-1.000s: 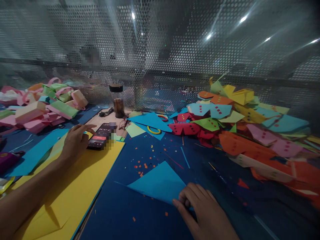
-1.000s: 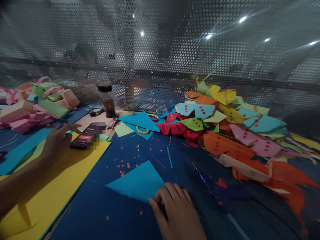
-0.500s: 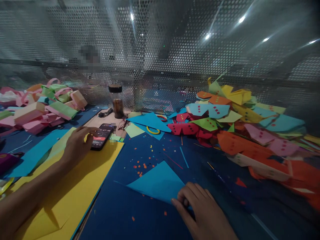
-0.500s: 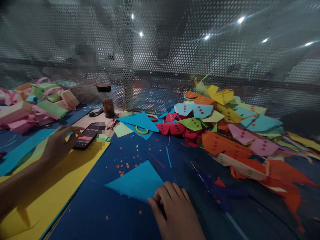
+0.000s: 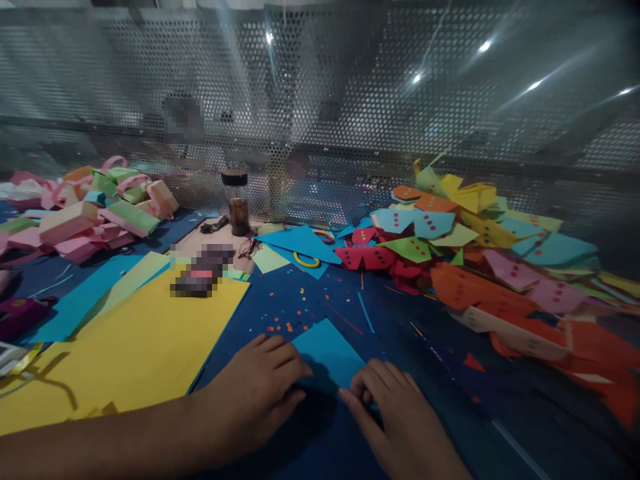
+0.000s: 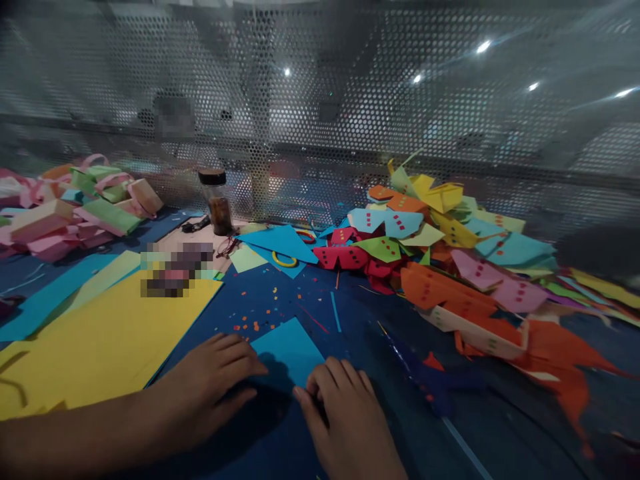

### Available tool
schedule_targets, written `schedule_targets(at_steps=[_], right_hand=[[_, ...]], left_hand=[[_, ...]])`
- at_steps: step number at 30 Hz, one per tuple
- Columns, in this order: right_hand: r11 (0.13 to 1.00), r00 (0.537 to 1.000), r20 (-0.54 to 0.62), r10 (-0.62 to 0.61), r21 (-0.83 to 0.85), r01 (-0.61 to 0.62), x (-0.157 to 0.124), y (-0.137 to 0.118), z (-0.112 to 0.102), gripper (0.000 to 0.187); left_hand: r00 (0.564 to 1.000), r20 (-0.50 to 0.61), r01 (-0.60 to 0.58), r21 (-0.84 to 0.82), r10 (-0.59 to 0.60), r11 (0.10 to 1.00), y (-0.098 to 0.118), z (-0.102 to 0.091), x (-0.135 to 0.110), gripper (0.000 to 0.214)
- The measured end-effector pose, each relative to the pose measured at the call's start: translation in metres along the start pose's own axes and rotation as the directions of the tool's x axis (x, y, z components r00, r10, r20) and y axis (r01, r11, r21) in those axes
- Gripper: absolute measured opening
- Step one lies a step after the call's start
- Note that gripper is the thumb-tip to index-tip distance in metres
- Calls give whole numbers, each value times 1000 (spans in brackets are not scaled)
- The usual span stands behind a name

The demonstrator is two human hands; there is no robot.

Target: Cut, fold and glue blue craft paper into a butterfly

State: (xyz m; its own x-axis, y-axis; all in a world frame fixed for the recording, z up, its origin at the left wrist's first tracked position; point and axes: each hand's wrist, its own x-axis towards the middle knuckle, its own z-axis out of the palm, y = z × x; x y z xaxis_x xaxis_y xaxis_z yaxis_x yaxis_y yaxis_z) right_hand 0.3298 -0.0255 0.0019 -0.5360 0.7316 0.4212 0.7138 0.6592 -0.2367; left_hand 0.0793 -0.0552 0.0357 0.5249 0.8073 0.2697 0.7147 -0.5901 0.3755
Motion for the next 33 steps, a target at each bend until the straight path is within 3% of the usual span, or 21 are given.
schedule_targets(at_steps=[7, 16, 25, 33], right_hand=[[1000, 1000, 12, 14, -1, -14, -1, 1, 0, 30], [1000, 1000, -1, -24, -17, 24, 0, -1, -5, 34], [1000, 1000, -1, -20, -3, 20, 2, -5, -8, 40], [999, 997, 58, 42, 14, -43, -1, -3, -5, 33]], left_hand=[[998, -48, 30, -47, -32, 998, -10, 16, -2, 11], [995, -38, 87, -201, -97, 976, -10, 16, 0, 13], [989, 0, 143, -194, -146, 971, -13, 18, -1, 13], [987, -17, 156, -154, -160, 976, -7, 12, 1, 14]])
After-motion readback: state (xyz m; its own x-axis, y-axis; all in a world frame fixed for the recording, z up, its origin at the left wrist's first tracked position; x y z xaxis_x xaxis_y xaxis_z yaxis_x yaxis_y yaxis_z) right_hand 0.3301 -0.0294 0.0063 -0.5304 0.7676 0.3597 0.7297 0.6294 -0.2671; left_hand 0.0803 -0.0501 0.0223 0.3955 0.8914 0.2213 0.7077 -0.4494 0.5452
